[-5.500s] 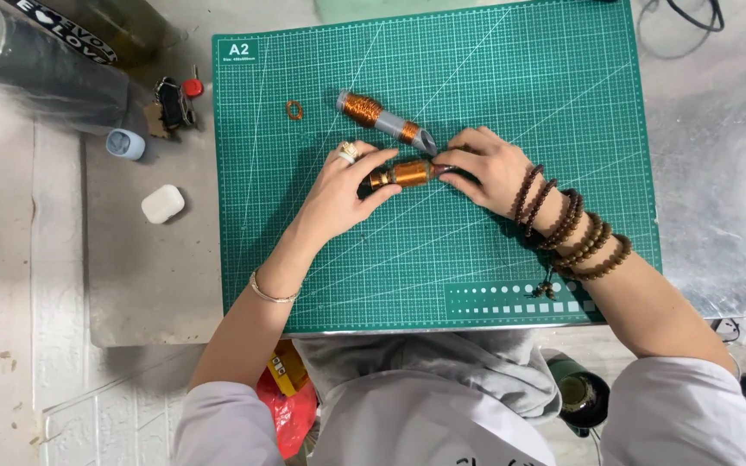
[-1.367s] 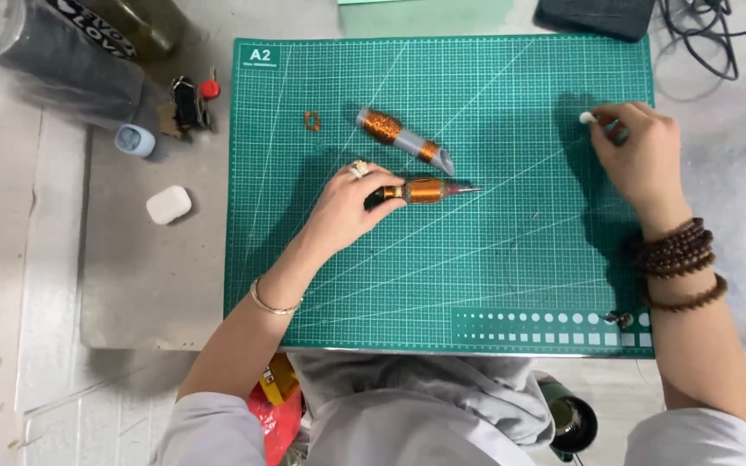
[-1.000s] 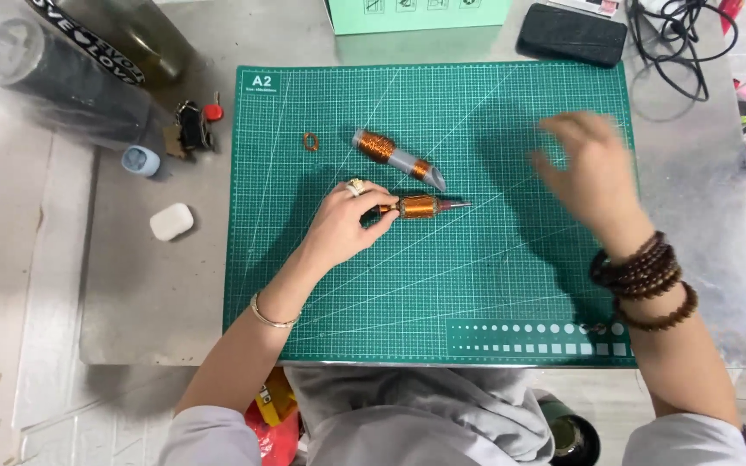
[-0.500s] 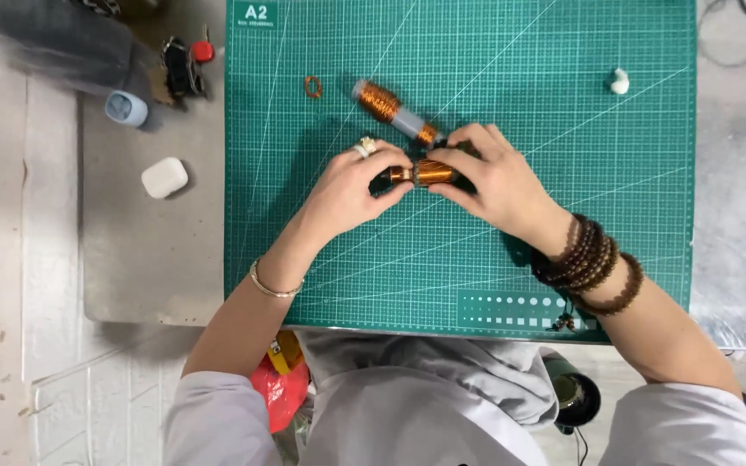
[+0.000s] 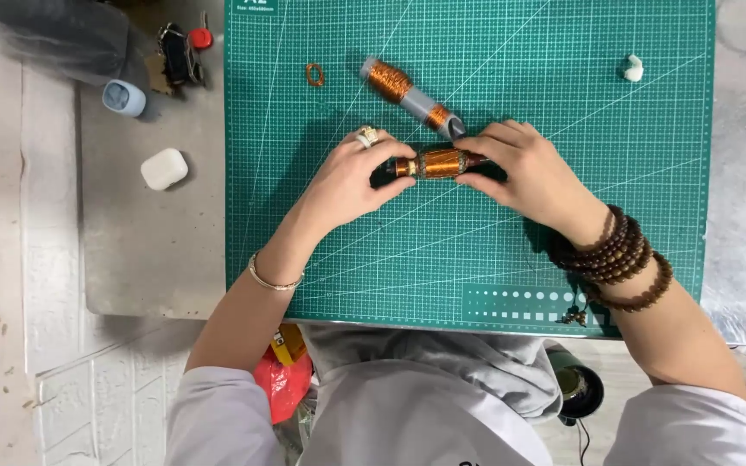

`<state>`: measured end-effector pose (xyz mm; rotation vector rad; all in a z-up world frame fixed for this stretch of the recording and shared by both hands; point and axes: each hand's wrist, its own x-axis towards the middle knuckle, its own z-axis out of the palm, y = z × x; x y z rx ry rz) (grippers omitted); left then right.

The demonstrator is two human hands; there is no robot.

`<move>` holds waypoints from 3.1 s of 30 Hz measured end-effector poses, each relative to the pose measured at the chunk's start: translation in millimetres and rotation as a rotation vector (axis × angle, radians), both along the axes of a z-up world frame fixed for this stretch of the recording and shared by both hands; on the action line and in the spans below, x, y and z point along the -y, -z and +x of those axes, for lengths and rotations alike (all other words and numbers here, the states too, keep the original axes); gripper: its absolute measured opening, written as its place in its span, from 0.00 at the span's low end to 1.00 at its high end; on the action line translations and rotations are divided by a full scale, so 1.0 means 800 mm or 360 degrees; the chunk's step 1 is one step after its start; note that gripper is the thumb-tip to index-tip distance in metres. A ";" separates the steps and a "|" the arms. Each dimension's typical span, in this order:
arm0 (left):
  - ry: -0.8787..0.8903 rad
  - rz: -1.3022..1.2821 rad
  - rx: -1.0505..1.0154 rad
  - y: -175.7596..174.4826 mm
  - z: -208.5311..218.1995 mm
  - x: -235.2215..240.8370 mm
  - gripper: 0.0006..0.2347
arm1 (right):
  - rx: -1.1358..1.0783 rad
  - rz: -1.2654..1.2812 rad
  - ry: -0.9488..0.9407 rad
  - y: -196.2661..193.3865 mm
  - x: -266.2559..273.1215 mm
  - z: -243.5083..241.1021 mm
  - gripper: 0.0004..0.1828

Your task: The person sits at a workbench and assembles a tattoo machine pen by hand. They pick up the copper coil body, attach and twist on the front barrel and tip components, tighten the parts together, and hold the assembled device up while fitting the remaining pieces.

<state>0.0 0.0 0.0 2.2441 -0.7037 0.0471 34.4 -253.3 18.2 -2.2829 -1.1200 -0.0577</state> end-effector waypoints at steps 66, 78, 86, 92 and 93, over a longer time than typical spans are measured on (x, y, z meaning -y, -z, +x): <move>-0.0107 0.0051 0.0516 -0.015 0.007 0.040 0.07 | 0.0224 0.0068 -0.0003 0.046 0.012 0.022 0.16; -0.0112 0.0120 0.0555 -0.012 0.001 0.040 0.07 | 0.0004 0.0047 -0.0017 0.027 0.013 0.010 0.17; -0.0121 0.0150 0.0599 -0.004 0.000 0.035 0.08 | -0.0025 0.0019 -0.0004 0.024 0.012 0.009 0.16; -0.0068 0.0081 0.0499 -0.016 -0.003 0.038 0.08 | -0.0020 0.0035 0.0007 0.034 0.012 0.011 0.16; -0.0070 0.0073 0.0487 -0.017 -0.004 0.039 0.08 | -0.0026 0.0039 0.0010 0.033 0.012 0.011 0.16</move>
